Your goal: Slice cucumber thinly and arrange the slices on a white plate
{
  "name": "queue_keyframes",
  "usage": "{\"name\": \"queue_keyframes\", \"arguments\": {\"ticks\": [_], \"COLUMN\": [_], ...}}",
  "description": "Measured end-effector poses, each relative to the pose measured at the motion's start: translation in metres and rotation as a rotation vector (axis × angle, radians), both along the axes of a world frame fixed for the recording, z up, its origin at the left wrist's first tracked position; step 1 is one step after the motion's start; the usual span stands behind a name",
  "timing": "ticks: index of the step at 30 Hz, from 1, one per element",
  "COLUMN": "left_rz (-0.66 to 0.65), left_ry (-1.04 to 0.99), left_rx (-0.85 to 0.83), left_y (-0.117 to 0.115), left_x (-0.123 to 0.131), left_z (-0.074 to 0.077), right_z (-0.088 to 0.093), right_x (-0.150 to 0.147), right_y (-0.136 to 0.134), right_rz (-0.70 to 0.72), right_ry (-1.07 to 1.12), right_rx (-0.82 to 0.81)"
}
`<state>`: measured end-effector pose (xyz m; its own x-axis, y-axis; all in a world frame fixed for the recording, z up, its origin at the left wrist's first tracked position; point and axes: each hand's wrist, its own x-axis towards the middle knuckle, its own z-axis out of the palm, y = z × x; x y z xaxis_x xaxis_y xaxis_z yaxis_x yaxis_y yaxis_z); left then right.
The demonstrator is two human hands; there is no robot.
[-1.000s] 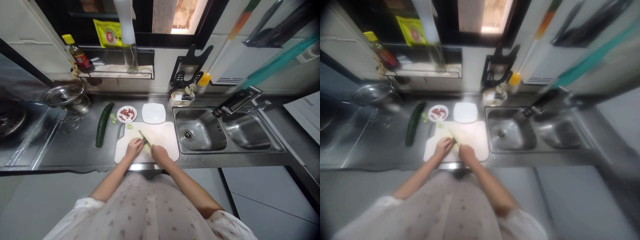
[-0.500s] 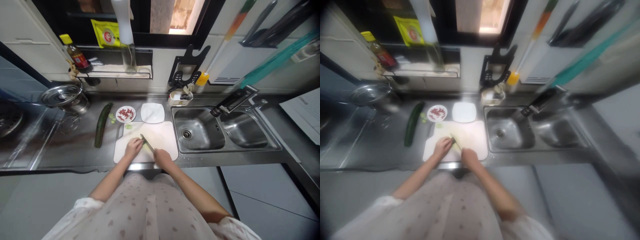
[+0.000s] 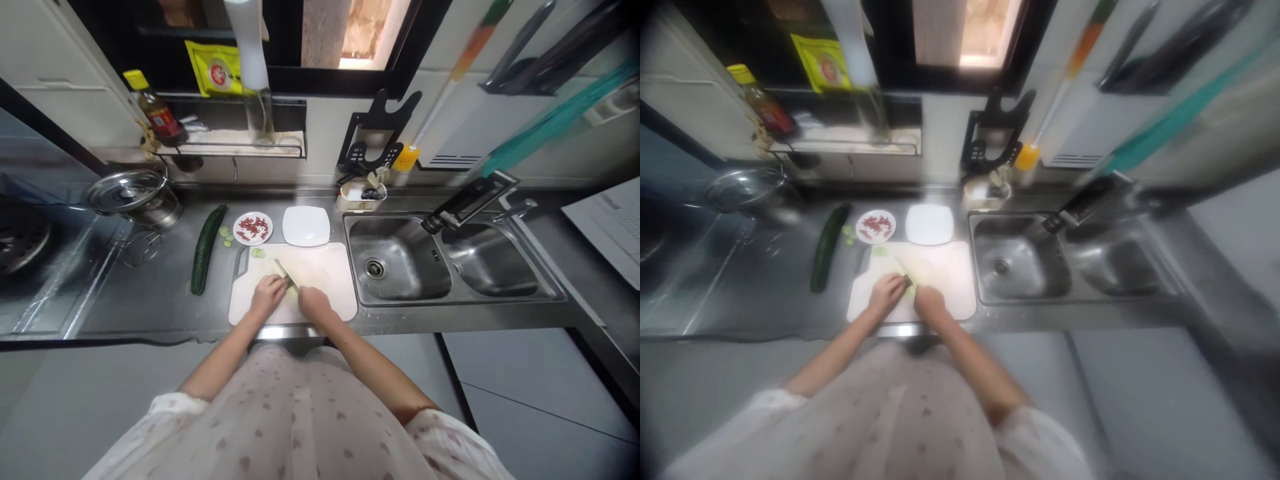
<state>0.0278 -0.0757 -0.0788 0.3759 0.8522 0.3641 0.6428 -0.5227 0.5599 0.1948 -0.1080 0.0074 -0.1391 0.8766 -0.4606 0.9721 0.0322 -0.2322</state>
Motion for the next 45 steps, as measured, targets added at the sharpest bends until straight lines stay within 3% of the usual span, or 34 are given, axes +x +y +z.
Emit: {"name": "queue_keyframes", "arguments": {"ticks": [7,16,27,37,45], "left_rz": [-0.01,0.002,0.004,-0.004,0.002], "left_ry": [-0.01,-0.007,-0.001,-0.024,-0.019], "left_rx": [0.016,0.004,0.02,0.023,0.02], "left_y": [0.0,0.0,0.001,0.0,0.0], "left_x": [0.0,0.0,0.0,0.001,0.001], "left_z": [0.002,0.001,-0.003,0.002,0.003], "right_z": [-0.002,0.017,0.007,-0.003,0.003], "right_x": [-0.004,0.018,0.008,-0.002,0.01], "right_y": [0.004,-0.029,-0.014,-0.002,-0.019], "right_rz": [0.015,-0.035,-0.014,0.004,-0.01], "right_ry": [-0.012,-0.023,-0.013,-0.023,-0.027], "right_rx": [0.0,-0.076,-0.077,-0.018,-0.059]}}
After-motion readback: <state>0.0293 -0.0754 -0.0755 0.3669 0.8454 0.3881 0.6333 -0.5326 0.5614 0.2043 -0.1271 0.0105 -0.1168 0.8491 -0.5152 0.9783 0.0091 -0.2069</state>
